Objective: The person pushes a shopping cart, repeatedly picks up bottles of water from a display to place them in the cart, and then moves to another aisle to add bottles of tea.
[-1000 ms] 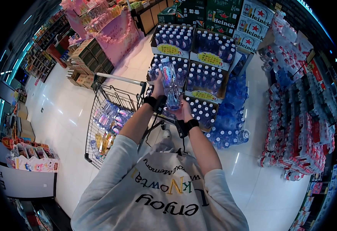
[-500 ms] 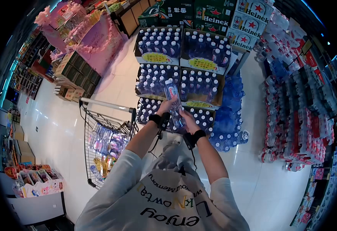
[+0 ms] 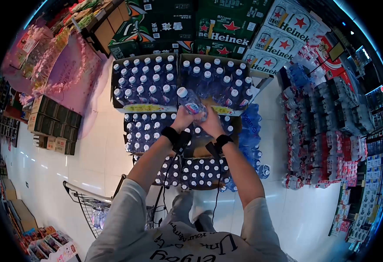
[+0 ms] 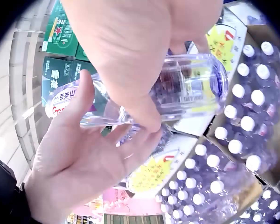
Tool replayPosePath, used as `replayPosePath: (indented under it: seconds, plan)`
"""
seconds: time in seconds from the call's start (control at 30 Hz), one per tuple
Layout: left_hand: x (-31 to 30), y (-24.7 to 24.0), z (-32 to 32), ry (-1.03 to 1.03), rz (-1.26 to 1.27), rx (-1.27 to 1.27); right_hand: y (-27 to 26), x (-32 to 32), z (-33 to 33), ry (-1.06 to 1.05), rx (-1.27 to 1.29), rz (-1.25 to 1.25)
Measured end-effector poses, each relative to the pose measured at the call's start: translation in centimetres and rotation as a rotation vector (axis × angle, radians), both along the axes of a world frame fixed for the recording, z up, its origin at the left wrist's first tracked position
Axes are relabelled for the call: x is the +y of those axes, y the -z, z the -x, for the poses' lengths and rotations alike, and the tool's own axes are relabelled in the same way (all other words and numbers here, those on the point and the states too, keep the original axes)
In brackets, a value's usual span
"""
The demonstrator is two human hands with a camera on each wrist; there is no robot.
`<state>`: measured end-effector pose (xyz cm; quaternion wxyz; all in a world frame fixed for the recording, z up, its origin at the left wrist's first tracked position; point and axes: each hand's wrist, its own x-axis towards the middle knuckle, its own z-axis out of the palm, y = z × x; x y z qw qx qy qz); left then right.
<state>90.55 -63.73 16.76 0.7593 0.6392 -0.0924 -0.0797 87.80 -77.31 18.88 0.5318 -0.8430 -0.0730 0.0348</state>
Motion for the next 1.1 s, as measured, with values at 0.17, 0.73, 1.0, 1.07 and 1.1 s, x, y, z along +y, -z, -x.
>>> replayPosePath:
  seconds: [0.17,0.73,1.0,1.07,1.1]
  plan:
    - [-2.4,-0.4,-7.8,-0.082,-0.195,-0.161,0.6,-0.8,-7.3,0.195,-0.334,0.212]
    - [-7.6,11.7,-13.7,0.089,-0.491,-0.046,6.2,-5.7,-7.9,0.280,0.266,-0.373]
    - [-7.4,9.2,-10.0,-0.091,-0.474,-0.086,5.2,-5.1,-7.0,0.367,0.240,-0.376]
    - [-4.6,6.3,-6.9,-0.287,-0.324,-0.119,5.9,-4.9,-6.2,0.373,0.218,-0.363]
    - [-3.8,6.9,-5.7,-0.410,-0.219,0.028,6.6,-4.7,-5.3,0.391,0.204,-0.339]
